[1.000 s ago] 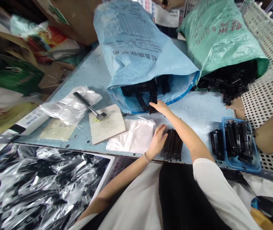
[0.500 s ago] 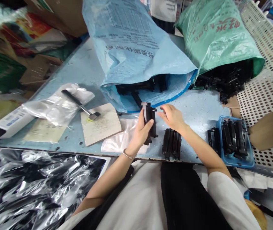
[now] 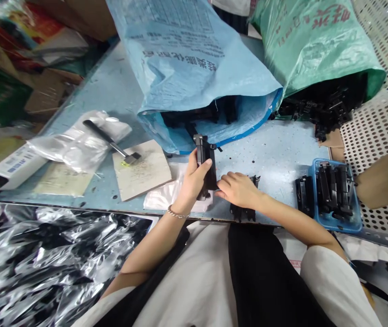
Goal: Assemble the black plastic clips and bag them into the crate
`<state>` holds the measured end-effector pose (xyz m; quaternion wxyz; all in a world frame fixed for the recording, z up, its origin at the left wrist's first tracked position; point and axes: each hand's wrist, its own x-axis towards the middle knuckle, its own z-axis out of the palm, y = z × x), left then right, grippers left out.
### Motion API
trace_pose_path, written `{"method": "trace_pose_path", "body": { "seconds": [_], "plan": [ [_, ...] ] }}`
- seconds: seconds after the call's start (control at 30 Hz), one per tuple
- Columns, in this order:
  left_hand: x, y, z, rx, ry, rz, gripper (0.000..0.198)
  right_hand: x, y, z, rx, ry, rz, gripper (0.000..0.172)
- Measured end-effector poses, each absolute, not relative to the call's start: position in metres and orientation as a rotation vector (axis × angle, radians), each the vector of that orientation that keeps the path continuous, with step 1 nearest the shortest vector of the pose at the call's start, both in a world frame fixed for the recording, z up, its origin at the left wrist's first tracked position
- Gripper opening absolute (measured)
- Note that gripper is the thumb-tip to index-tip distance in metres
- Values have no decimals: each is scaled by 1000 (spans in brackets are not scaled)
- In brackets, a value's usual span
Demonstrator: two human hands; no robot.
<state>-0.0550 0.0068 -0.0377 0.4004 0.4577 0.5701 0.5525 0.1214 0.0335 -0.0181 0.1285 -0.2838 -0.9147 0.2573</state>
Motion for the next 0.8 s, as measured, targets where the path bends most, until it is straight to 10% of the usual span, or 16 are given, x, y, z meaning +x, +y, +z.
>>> {"method": "trace_pose_path", "body": {
  "seconds": [0.23, 0.67, 0.8],
  "plan": [
    [-53, -2, -52, 1220, 1584, 1422, 60, 118, 50, -10, -1129, -2653, 1267, 37],
    [-34, -21, -105, 1237, 1529, 1367, 36, -20, 148, -33, -1631, -2593, 677, 28],
    [-84, -3, -80, 741, 1463, 1685, 67, 21, 103, -27, -1346, -2643, 585, 27]
  ]
}}
